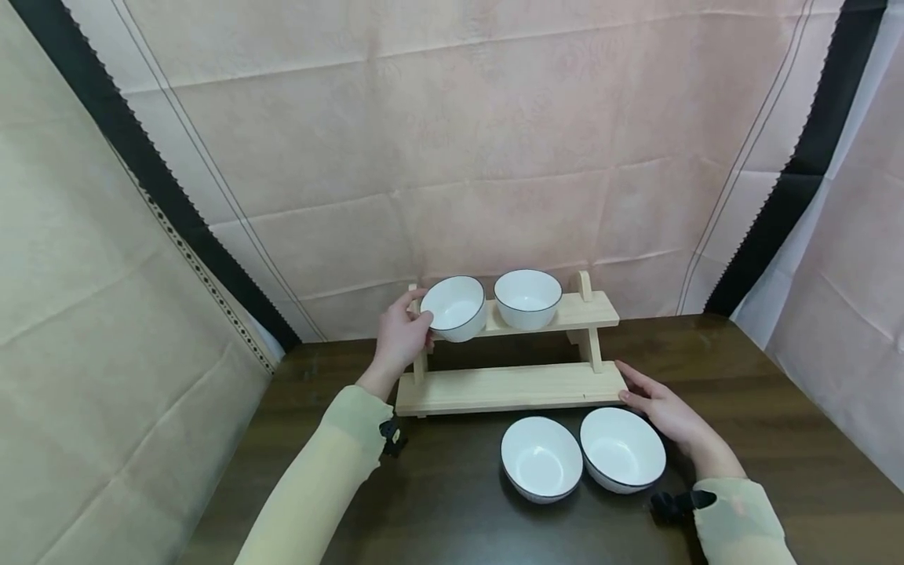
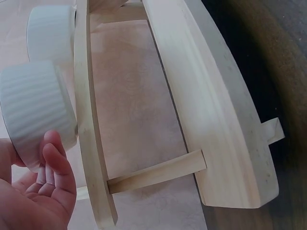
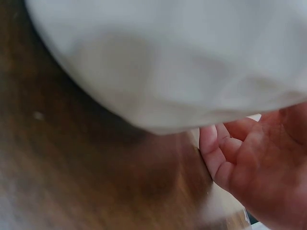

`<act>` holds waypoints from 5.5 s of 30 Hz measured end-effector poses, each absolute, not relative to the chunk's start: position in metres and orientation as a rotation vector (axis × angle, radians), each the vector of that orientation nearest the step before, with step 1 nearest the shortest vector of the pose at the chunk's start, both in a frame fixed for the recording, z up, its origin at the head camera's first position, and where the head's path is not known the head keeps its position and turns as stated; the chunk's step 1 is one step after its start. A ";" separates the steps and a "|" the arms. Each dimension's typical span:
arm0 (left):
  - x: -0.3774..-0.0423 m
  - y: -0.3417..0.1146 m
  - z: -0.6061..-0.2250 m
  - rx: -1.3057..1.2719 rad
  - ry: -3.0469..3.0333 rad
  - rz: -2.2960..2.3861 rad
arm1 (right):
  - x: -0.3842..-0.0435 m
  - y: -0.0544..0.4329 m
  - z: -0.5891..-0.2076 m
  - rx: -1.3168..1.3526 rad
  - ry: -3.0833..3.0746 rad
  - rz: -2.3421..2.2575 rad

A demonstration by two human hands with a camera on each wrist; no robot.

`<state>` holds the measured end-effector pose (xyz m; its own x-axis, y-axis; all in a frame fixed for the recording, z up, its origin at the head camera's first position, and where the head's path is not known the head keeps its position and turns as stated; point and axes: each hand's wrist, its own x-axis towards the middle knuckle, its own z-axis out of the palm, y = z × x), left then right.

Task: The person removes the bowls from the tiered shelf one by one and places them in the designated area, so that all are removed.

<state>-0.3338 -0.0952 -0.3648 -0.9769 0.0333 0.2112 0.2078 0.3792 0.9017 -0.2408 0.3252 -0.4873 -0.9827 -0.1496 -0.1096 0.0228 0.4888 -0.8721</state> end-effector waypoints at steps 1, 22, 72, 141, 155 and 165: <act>-0.333 -0.095 -0.366 -0.219 -2.469 -1.664 | -0.241 0.325 -0.487 -0.108 2.561 -1.501; -0.324 -0.098 -0.368 -0.292 -2.462 -1.647 | -0.242 0.326 -0.487 -0.079 2.551 -1.488; -0.248 -0.118 -0.412 -0.479 -2.718 -1.546 | -0.242 0.326 -0.487 -0.082 2.526 -1.523; -0.229 -0.144 -0.467 -0.909 -3.003 -1.399 | -0.243 0.327 -0.487 -0.119 2.516 -1.545; -0.230 -0.145 -0.461 -0.961 -3.046 -1.326 | -0.243 0.326 -0.488 -0.121 2.520 -1.545; -0.230 -0.149 -0.458 -0.901 -3.074 -1.366 | -0.242 0.325 -0.487 -0.114 2.515 -1.544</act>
<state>-0.2303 -0.1487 -0.4575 -0.8124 0.5748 -0.0980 0.3124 0.5711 0.7591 -0.2421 0.3253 -0.4869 -0.9793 -0.1631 -0.1198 0.0330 0.4553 -0.8897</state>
